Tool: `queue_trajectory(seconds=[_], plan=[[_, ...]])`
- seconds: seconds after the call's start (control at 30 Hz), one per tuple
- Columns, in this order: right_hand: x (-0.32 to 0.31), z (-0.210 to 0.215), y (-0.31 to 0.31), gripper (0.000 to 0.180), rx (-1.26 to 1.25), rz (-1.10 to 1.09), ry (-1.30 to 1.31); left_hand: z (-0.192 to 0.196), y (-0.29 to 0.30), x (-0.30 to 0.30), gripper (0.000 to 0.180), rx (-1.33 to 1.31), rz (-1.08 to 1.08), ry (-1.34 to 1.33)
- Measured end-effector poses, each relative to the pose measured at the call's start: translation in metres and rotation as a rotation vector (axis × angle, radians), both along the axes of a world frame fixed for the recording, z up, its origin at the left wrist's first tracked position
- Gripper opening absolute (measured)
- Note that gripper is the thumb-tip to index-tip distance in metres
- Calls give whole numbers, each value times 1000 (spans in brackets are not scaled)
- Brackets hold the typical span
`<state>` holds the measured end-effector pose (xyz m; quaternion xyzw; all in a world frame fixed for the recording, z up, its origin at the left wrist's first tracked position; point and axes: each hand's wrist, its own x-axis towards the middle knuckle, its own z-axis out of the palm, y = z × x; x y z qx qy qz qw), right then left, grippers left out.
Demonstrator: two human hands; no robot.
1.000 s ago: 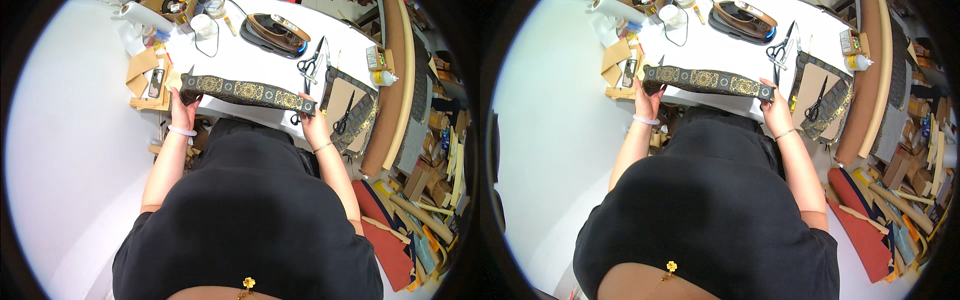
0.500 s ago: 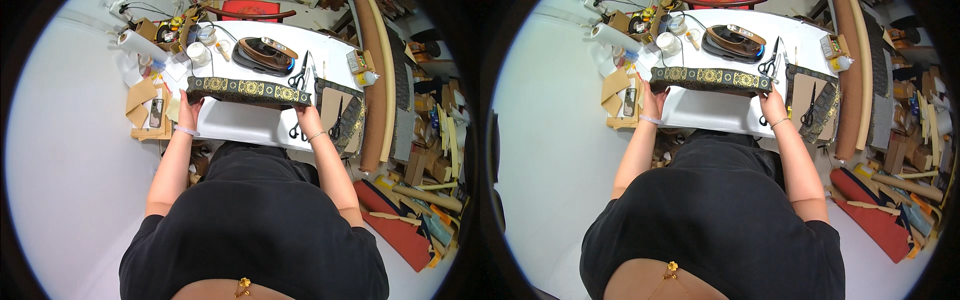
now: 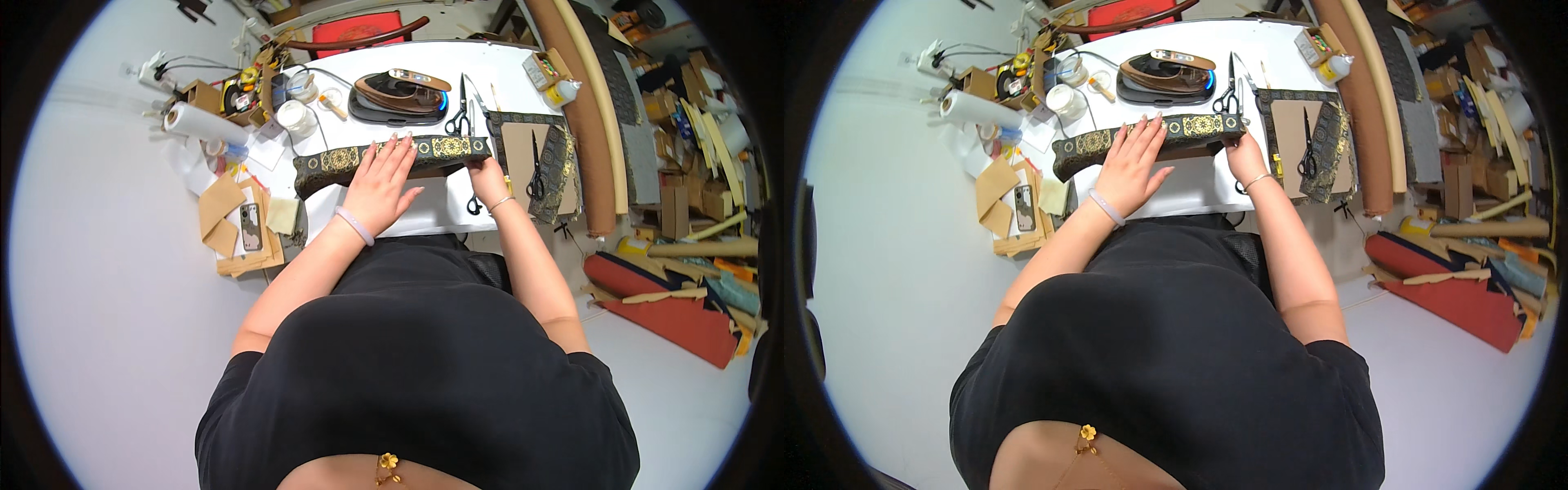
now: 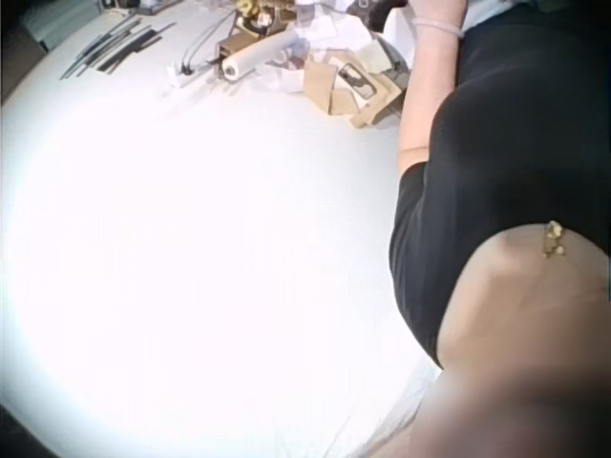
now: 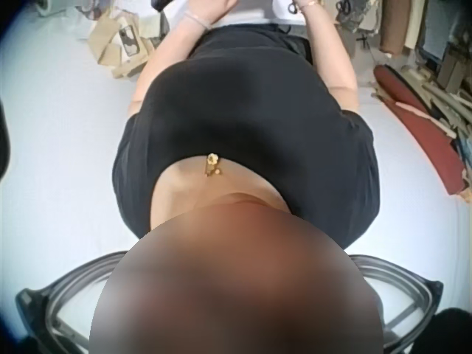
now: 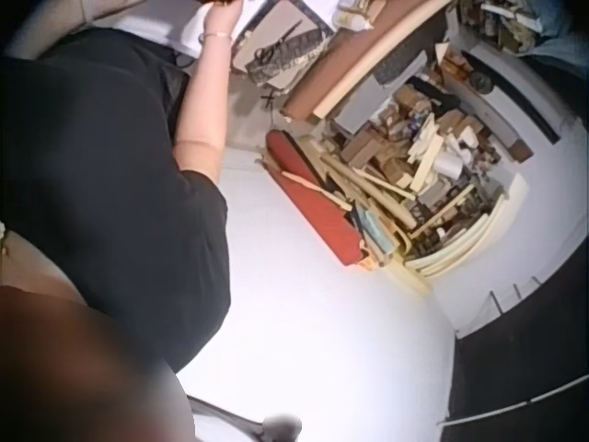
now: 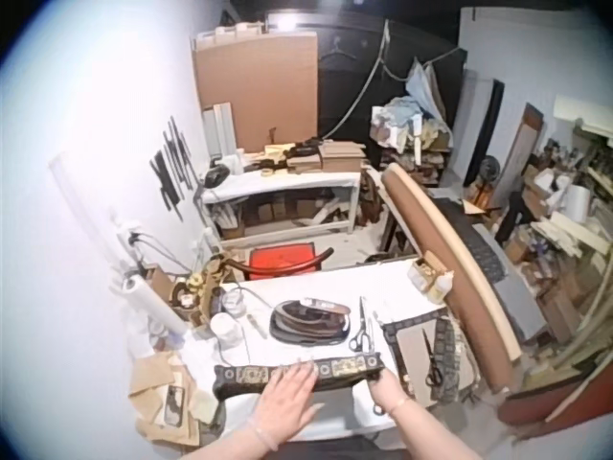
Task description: The person smooths and presses a patterned fabric onto a curved wooden frame using hands and a small iron. They repeatedly adjust the fabric edges, lift and reposition the frame, and use the iron to set the material. The person also handles a rectangular frame with fabric and cardboard backing, placing it aside.
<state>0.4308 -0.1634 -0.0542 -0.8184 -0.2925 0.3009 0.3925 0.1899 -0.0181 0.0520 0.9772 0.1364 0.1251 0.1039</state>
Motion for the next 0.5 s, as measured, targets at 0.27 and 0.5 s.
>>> queue_trajectory(seconds=[0.27,0.5], plan=[[-72,33,-4,49,557,-824,1436,-5,0,-1,81,17,-37,21],[-94,66,16,59,890,-827,1352,-8,2,2,86,52,-36,38]])
